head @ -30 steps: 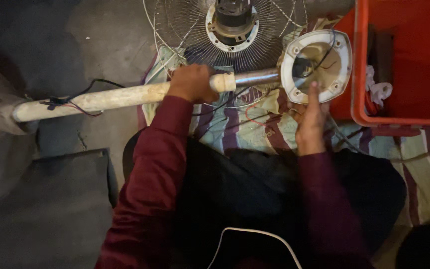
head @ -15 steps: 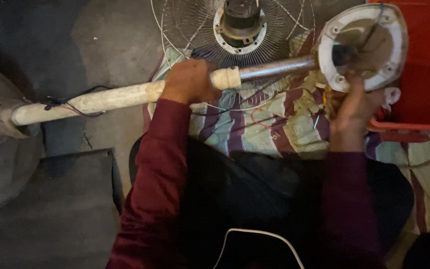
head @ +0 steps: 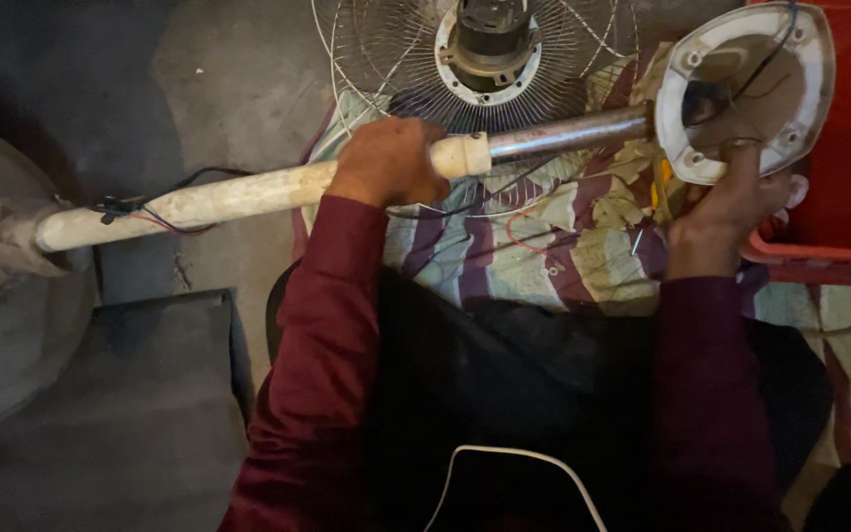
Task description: The person disassembles a standing fan by removing the front grill and motor housing, then reassembles the components by hand, securing the grill and housing back onto the fan stand.
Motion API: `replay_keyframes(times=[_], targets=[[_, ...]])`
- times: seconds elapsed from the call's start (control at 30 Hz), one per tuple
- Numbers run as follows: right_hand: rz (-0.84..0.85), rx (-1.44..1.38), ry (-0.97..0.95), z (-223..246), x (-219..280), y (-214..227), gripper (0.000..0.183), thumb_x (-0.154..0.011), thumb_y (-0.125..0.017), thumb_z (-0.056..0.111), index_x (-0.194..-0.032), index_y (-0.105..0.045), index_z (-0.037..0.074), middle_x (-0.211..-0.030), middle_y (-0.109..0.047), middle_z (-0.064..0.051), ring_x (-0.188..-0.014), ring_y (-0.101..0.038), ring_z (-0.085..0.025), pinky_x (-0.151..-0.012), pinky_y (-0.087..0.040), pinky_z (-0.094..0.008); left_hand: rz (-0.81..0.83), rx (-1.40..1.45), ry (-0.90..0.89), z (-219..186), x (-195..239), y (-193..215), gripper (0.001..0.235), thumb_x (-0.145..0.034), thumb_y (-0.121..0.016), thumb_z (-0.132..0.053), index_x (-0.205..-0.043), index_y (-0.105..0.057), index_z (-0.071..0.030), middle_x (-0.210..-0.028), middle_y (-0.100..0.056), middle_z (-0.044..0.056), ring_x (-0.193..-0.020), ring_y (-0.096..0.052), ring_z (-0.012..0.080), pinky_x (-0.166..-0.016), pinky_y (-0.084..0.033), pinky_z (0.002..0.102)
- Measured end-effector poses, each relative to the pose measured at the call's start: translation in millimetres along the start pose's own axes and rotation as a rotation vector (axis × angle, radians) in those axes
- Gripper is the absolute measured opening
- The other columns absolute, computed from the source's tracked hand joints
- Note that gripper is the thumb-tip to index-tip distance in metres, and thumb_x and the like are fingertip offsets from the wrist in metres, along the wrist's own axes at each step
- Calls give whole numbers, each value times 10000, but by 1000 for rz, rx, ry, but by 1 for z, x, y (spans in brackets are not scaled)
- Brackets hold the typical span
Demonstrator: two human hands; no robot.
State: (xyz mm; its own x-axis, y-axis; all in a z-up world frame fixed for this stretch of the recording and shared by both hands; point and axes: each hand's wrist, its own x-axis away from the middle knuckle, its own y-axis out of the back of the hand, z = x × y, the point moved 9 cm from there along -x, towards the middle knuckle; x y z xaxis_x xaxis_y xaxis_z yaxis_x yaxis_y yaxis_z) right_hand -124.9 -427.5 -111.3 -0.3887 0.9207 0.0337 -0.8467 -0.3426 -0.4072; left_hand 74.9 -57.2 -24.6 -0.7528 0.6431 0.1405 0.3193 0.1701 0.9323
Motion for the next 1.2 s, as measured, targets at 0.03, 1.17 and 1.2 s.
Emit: replay_keyframes(times=[0.03,1.17,1.2], targets=[[18,66,-2,1,1,-2,401,-970,-637,70,-1329,-502,-46,-1163,-685,-172,-723,-648,-169,-502,-514,-258,-33,-7,-10,1,-1,-1,563,-645,-826,-350,-1182,-746,-199,-1039,-746,174,-988,-707,371,-891,-550,470],[397,-270,-363,-81,58,-36,455,-1067,-623,145,-1483,-439,139,-1444,-568,-73,-1323,-571,-236,-1139,-490,-412,-434,-197,-320,-53,-37,-51,1025,-679,-768,-111,-1574,-290,36,-748,-708,144,-628,-692,335,-613,-559,470],[437,-270,-363,-81,68,-44,470,-1072,-626,155,-1498,-428,140,-1452,-564,-75,-1338,-572,-239,-1159,-493,-422,-408,-193,-299,-51,-39,-51,1045,-676,-761,-101,-1584,-262,41,-744,-710,148,-621,-691,337,-609,-559,472]])
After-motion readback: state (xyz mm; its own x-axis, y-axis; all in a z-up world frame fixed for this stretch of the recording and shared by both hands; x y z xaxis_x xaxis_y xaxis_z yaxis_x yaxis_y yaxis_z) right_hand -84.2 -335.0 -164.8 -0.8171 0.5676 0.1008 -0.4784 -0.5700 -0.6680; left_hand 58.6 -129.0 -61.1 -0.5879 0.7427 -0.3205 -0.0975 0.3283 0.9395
